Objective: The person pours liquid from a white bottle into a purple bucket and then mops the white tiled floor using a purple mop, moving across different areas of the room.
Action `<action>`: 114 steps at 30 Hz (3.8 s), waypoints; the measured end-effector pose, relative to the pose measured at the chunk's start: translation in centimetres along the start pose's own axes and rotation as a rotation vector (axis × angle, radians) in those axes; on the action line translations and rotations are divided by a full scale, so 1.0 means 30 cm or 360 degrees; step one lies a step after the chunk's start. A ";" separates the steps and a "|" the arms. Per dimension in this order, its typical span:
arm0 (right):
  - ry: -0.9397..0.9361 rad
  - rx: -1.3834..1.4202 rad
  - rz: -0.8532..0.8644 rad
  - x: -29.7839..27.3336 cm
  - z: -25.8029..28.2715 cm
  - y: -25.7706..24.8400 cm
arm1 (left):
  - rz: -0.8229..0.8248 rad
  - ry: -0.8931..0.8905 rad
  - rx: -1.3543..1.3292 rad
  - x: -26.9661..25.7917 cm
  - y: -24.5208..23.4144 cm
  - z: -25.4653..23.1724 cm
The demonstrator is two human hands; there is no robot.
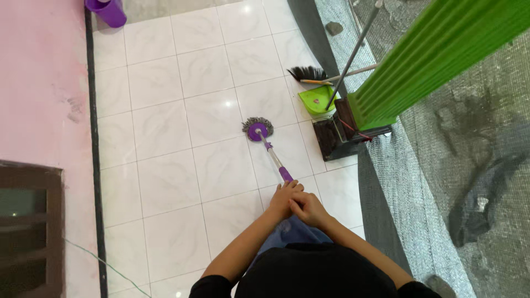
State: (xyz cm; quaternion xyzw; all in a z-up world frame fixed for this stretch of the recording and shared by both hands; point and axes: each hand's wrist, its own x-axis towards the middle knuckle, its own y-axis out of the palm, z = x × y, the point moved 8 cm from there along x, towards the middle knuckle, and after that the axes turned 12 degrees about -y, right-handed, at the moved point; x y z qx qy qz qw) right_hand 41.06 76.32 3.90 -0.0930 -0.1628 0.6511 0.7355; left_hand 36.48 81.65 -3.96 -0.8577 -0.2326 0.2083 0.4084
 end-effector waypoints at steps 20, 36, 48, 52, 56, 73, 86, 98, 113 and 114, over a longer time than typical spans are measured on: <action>-0.0078 -0.0179 0.0154 0.600 -0.177 -0.196 | -0.0015 0.0024 -0.0054 0.623 -0.231 0.201; -0.0089 0.0312 0.0262 0.769 -0.048 -0.302 | 0.0031 0.0305 -0.0134 0.687 -0.508 0.100; -0.0160 -0.0037 0.0032 1.192 -0.339 -0.274 | -0.0006 0.0253 0.0137 1.137 -0.475 0.481; -0.0280 -0.0153 -0.0103 1.354 -0.293 -0.301 | 0.0017 0.0177 0.0069 1.244 -0.605 0.539; -0.0013 0.0070 0.0043 1.437 -0.212 -0.332 | 0.0111 0.0090 -0.0041 1.226 -0.751 0.526; -0.0246 -0.0213 -0.0009 1.796 -0.377 -0.255 | -0.0014 0.0172 -0.0007 1.529 -0.786 0.812; -0.0101 0.0164 0.0172 1.902 -0.250 -0.331 | 0.0049 0.0631 0.0154 1.520 -0.981 0.681; -0.0409 -0.0212 0.0243 2.396 -0.421 -0.401 | -0.0004 0.0610 0.0213 1.996 -1.028 0.977; -0.0384 -0.0009 0.0262 2.937 -0.357 -0.665 | 0.0151 0.0536 0.0019 2.430 -1.455 0.992; -0.0384 -0.0007 0.0251 2.955 -0.377 -0.674 | 0.0080 0.0578 0.0023 2.444 -1.472 0.989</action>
